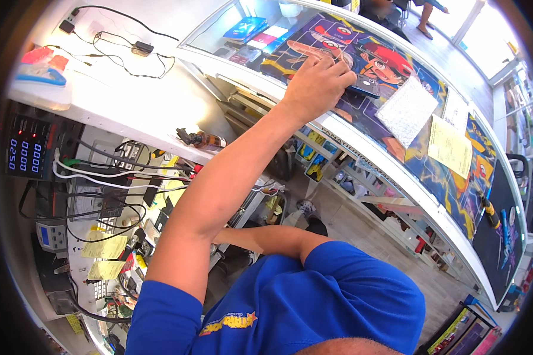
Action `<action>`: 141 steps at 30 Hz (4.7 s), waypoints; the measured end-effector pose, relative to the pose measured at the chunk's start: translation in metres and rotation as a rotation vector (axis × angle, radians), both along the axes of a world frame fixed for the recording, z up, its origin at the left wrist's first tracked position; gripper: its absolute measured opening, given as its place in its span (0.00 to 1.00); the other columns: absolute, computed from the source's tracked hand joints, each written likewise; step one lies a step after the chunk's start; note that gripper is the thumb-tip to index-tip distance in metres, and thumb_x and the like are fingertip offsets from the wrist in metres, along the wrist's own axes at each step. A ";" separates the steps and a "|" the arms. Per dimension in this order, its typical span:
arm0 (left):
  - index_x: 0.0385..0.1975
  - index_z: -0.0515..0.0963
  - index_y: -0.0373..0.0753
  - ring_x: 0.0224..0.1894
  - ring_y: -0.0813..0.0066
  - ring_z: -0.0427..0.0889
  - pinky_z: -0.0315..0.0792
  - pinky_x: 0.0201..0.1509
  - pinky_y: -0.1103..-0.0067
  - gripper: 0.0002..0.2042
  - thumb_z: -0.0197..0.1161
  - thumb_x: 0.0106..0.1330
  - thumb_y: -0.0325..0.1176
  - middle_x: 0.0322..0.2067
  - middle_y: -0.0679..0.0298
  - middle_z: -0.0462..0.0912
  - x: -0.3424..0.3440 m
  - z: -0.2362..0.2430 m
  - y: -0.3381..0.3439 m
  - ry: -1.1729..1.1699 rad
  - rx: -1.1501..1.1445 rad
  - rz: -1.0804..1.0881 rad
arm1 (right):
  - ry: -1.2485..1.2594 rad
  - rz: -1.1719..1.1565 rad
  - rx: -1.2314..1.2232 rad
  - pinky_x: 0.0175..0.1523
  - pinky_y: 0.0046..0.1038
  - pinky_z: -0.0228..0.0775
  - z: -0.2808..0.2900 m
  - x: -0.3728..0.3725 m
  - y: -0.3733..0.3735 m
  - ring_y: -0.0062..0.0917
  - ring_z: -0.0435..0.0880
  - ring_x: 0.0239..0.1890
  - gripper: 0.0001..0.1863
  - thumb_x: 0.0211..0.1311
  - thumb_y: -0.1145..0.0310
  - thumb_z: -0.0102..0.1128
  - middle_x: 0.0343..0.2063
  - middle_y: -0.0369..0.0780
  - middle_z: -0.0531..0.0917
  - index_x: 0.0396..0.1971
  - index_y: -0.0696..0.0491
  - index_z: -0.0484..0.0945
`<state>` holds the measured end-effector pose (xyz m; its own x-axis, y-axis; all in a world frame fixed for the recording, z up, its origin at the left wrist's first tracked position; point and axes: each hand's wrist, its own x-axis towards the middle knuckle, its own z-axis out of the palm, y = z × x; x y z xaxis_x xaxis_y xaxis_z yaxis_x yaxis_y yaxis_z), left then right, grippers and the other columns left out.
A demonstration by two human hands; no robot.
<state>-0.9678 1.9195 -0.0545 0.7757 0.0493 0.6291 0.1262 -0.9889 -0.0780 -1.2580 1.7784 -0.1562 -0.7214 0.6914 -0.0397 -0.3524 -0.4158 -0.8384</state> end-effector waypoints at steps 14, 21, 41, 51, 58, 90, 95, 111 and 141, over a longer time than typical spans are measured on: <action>0.64 0.79 0.39 0.66 0.58 0.81 0.76 0.69 0.64 0.21 0.62 0.70 0.26 0.67 0.60 0.80 -0.017 0.035 -0.008 0.481 -0.278 0.023 | 0.146 0.001 -0.246 0.24 0.23 0.71 -0.044 -0.023 0.011 0.17 0.82 0.21 0.25 0.61 0.73 0.72 0.38 0.37 0.88 0.59 0.53 0.82; 0.63 0.79 0.37 0.63 0.53 0.82 0.74 0.70 0.62 0.20 0.65 0.73 0.32 0.62 0.56 0.83 -0.135 0.068 -0.082 0.008 -0.582 0.021 | 0.024 0.045 -0.225 0.32 0.27 0.76 -0.075 -0.022 0.009 0.21 0.84 0.26 0.23 0.61 0.68 0.75 0.39 0.38 0.88 0.55 0.54 0.80; 0.73 0.69 0.29 0.67 0.62 0.81 0.78 0.70 0.66 0.24 0.49 0.85 0.38 0.70 0.52 0.79 -0.536 -0.109 -0.253 -1.871 -1.423 0.439 | -0.499 0.301 0.242 0.32 0.23 0.74 -0.040 -0.083 -0.012 0.17 0.82 0.26 0.24 0.66 0.59 0.78 0.30 0.35 0.84 0.53 0.55 0.79; 0.75 0.66 0.26 0.66 0.57 0.84 0.83 0.67 0.67 0.27 0.51 0.85 0.39 0.71 0.48 0.77 -0.601 -0.111 -0.280 -1.761 -1.657 0.436 | -1.146 0.410 1.218 0.45 0.53 0.81 -0.024 -0.087 0.012 0.56 0.90 0.39 0.26 0.71 0.44 0.65 0.31 0.54 0.90 0.59 0.46 0.80; 0.74 0.65 0.28 0.63 0.59 0.86 0.86 0.60 0.71 0.25 0.52 0.83 0.34 0.71 0.48 0.77 -0.608 -0.105 -0.281 -1.677 -1.701 0.472 | -1.117 0.360 1.249 0.45 0.54 0.81 -0.027 -0.089 0.020 0.56 0.90 0.39 0.24 0.68 0.49 0.67 0.31 0.54 0.89 0.57 0.47 0.79; 0.66 0.77 0.29 0.52 0.67 0.91 0.86 0.55 0.72 0.20 0.54 0.79 0.30 0.57 0.53 0.89 -0.574 -0.070 -0.294 -1.759 -1.633 0.596 | -1.046 0.367 1.268 0.45 0.53 0.81 -0.023 -0.080 0.030 0.55 0.89 0.38 0.24 0.66 0.51 0.69 0.27 0.52 0.88 0.58 0.46 0.79; 0.66 0.78 0.30 0.51 0.70 0.91 0.86 0.54 0.74 0.20 0.55 0.79 0.31 0.55 0.55 0.90 -0.574 -0.071 -0.295 -1.670 -1.640 0.657 | -1.038 0.336 1.237 0.46 0.52 0.81 -0.026 -0.081 0.034 0.56 0.89 0.38 0.25 0.66 0.51 0.69 0.28 0.52 0.88 0.59 0.44 0.79; 0.73 0.68 0.25 0.66 0.61 0.85 0.81 0.69 0.67 0.25 0.53 0.80 0.30 0.68 0.47 0.80 -0.567 -0.069 -0.282 -1.715 -1.607 0.468 | -1.052 0.417 1.079 0.48 0.53 0.81 -0.011 -0.067 0.020 0.60 0.89 0.41 0.28 0.68 0.47 0.66 0.32 0.59 0.88 0.63 0.45 0.80; 0.72 0.68 0.30 0.66 0.62 0.82 0.76 0.72 0.66 0.23 0.56 0.81 0.32 0.66 0.48 0.81 -0.562 -0.088 -0.272 -1.685 -1.469 0.643 | -0.967 0.393 0.885 0.50 0.49 0.80 -0.032 -0.092 0.028 0.55 0.89 0.42 0.27 0.64 0.53 0.64 0.36 0.56 0.90 0.62 0.45 0.81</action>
